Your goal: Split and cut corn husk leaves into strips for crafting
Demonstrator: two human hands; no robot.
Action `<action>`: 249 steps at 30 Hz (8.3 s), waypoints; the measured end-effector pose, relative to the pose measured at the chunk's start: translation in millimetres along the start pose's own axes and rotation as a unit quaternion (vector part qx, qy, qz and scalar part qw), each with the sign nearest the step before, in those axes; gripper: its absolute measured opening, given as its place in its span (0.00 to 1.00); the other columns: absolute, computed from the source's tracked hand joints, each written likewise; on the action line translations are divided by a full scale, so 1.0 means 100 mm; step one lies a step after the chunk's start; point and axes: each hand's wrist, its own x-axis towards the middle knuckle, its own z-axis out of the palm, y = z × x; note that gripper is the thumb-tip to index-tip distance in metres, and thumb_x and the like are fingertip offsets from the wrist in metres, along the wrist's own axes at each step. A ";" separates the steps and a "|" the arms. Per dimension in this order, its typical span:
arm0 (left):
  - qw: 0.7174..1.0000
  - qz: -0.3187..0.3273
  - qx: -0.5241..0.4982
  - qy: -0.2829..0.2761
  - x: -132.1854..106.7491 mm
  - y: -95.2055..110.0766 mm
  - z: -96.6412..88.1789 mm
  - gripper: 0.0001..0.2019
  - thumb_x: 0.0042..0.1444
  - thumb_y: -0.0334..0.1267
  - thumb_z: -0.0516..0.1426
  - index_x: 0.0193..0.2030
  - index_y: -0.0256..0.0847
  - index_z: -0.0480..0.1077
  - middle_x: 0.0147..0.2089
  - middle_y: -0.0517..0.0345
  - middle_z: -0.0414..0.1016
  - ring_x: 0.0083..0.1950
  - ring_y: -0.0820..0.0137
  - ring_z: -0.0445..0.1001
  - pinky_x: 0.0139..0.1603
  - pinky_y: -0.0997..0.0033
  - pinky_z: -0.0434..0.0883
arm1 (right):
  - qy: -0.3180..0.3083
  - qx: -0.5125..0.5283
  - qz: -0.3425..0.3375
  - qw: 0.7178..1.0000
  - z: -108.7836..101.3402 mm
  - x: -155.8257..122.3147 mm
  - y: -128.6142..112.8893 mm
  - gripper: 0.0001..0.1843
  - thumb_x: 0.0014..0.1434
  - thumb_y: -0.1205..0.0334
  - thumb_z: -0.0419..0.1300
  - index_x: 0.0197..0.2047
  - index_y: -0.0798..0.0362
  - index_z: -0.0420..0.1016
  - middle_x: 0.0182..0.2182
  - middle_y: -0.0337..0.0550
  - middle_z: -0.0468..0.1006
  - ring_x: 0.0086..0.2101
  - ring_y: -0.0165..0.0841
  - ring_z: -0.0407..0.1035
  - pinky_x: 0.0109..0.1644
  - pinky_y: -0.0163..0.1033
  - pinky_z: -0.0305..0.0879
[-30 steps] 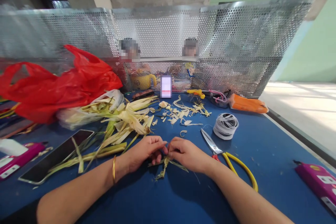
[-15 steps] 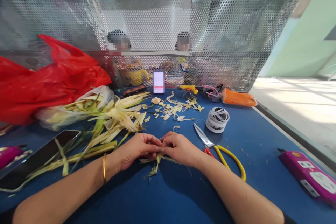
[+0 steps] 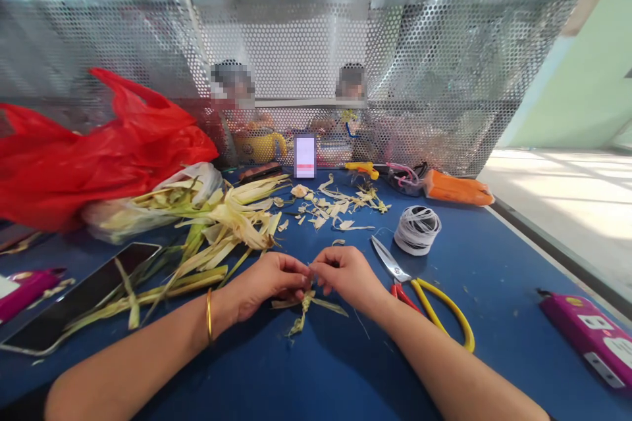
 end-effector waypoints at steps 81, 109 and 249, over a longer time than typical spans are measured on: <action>0.880 0.289 0.338 0.166 -0.10 -0.05 0.03 0.09 0.50 0.31 0.56 0.34 0.44 0.77 0.34 0.59 0.80 0.35 0.69 0.76 0.37 0.74 0.67 | -0.001 -0.090 -0.085 0.992 0.04 0.01 0.13 0.14 0.57 0.64 0.54 0.48 0.52 0.70 0.31 0.40 0.79 0.32 0.34 0.76 0.39 0.38 0.70; 0.877 0.316 0.308 0.189 -0.04 -0.09 0.02 0.06 0.54 0.40 0.59 0.32 0.46 0.79 0.33 0.61 0.81 0.36 0.70 0.76 0.39 0.75 0.65 | 0.079 -0.159 -0.132 0.975 0.02 0.00 0.08 0.10 0.58 0.62 0.53 0.25 0.52 0.67 0.32 0.41 0.74 0.35 0.33 0.68 0.40 0.37 0.62; 0.993 0.100 0.057 0.005 -0.17 0.07 -0.02 0.12 0.45 0.44 0.62 0.24 0.36 0.71 0.23 0.59 0.70 0.25 0.76 0.60 0.28 0.73 0.54 | 0.035 -0.427 -0.318 0.845 -0.01 -0.12 -0.07 0.13 0.67 0.64 0.50 0.36 0.50 0.75 0.29 0.38 0.78 0.33 0.30 0.72 0.60 0.49 0.53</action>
